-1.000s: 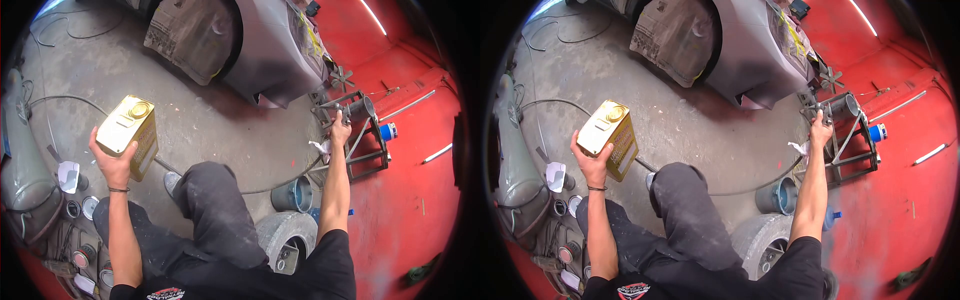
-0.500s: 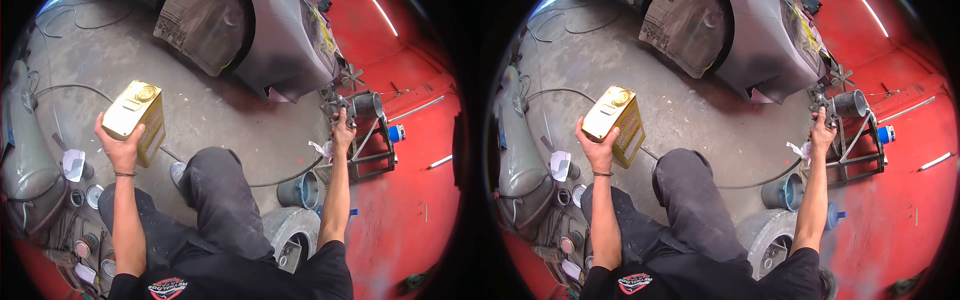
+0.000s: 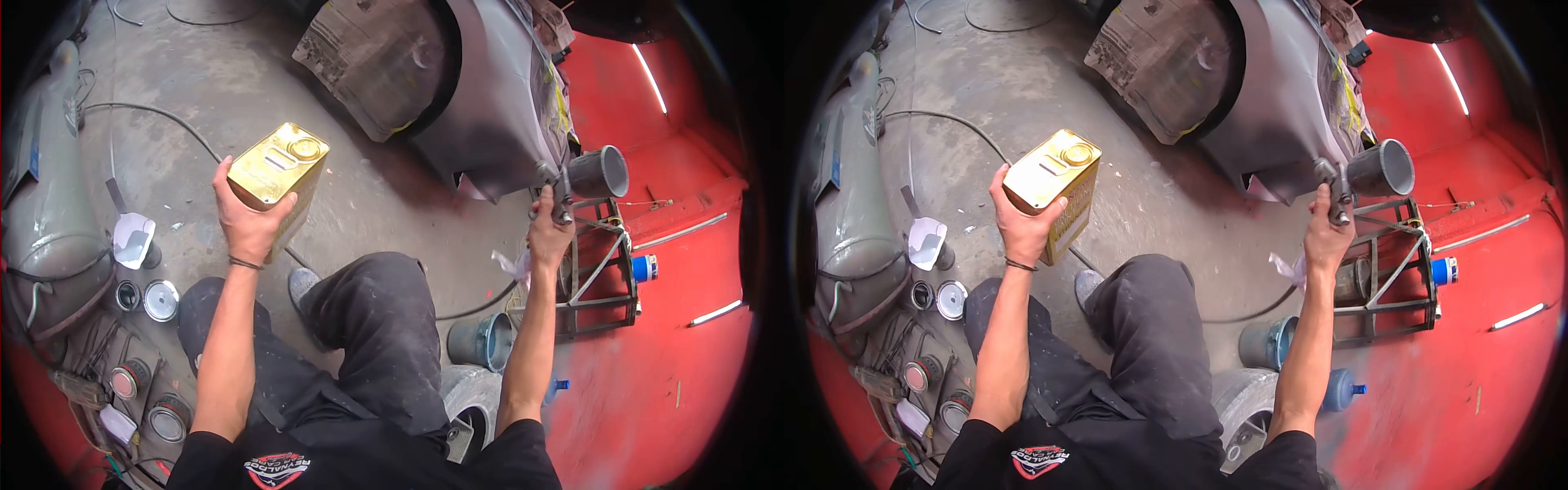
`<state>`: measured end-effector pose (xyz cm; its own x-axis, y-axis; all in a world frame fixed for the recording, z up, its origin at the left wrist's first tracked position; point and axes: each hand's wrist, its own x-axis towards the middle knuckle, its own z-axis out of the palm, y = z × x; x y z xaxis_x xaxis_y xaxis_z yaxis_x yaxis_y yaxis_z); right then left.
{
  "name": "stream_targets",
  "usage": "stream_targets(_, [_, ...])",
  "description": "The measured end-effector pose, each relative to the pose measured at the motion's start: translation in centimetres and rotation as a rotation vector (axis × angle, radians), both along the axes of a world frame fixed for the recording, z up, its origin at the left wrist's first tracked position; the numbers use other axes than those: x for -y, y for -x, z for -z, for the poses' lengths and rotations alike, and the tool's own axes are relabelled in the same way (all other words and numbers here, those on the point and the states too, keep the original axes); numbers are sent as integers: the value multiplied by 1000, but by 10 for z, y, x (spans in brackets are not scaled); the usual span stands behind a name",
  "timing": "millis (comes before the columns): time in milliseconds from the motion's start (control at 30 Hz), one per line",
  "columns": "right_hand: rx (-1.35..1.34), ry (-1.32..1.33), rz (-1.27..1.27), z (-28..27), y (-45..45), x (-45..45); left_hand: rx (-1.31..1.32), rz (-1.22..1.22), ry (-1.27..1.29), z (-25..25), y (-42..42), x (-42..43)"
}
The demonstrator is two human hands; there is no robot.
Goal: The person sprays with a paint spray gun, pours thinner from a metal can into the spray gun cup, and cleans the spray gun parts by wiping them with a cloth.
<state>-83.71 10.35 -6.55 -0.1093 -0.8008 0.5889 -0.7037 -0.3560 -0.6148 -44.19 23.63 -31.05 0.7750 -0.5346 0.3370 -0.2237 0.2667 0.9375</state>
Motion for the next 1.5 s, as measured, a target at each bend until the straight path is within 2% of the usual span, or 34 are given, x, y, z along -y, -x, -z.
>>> stream_targets(133, [-4, -73, -21, -1, -20, -13, 16, -15, -12, 1, -5, 0])
stream_targets(233, [-19, 139, -106, -6, -13, 8, 90, -65, -75, -1, -5, -2])
stream_targets(267, [6, 44, -66, -19, -21, 1, 96, -76, -80, -2, -6, -3])
stream_targets(367, [54, 165, -152, -33, -38, 1, 100, -90, -86, -4, -5, -5])
stream_targets(500, [-48, -19, -37, -50, -46, 3, 62, -82, -71, -5, -5, -3])
stream_targets(533, [7, -107, 23, -57, -53, -4, 53, -78, -72, -4, -5, -2])
stream_targets(633, [-4, -51, 16, -67, -41, 22, 59, -85, -71, -5, -2, -2])
stream_targets(733, [-46, 192, -49, -85, -22, 57, 80, -98, -71, -8, -1, -3])
stream_targets(867, [-56, 67, 20, -102, -11, 48, 75, -106, -62, -8, -1, -2])
stream_targets(1033, [-177, 70, 122, -106, 3, 53, 69, -113, -57, -12, -3, -6])
stream_targets(1133, [-196, -14, 96, -120, -26, 50, 65, -108, -48, -10, -4, -7])
stream_targets(1367, [-144, 66, -104, -138, -90, 48, 118, -118, -54, -16, -2, -15])
stream_targets(1500, [-179, 130, -89, -137, -90, 63, 48, -61, 0, -20, -3, -24])
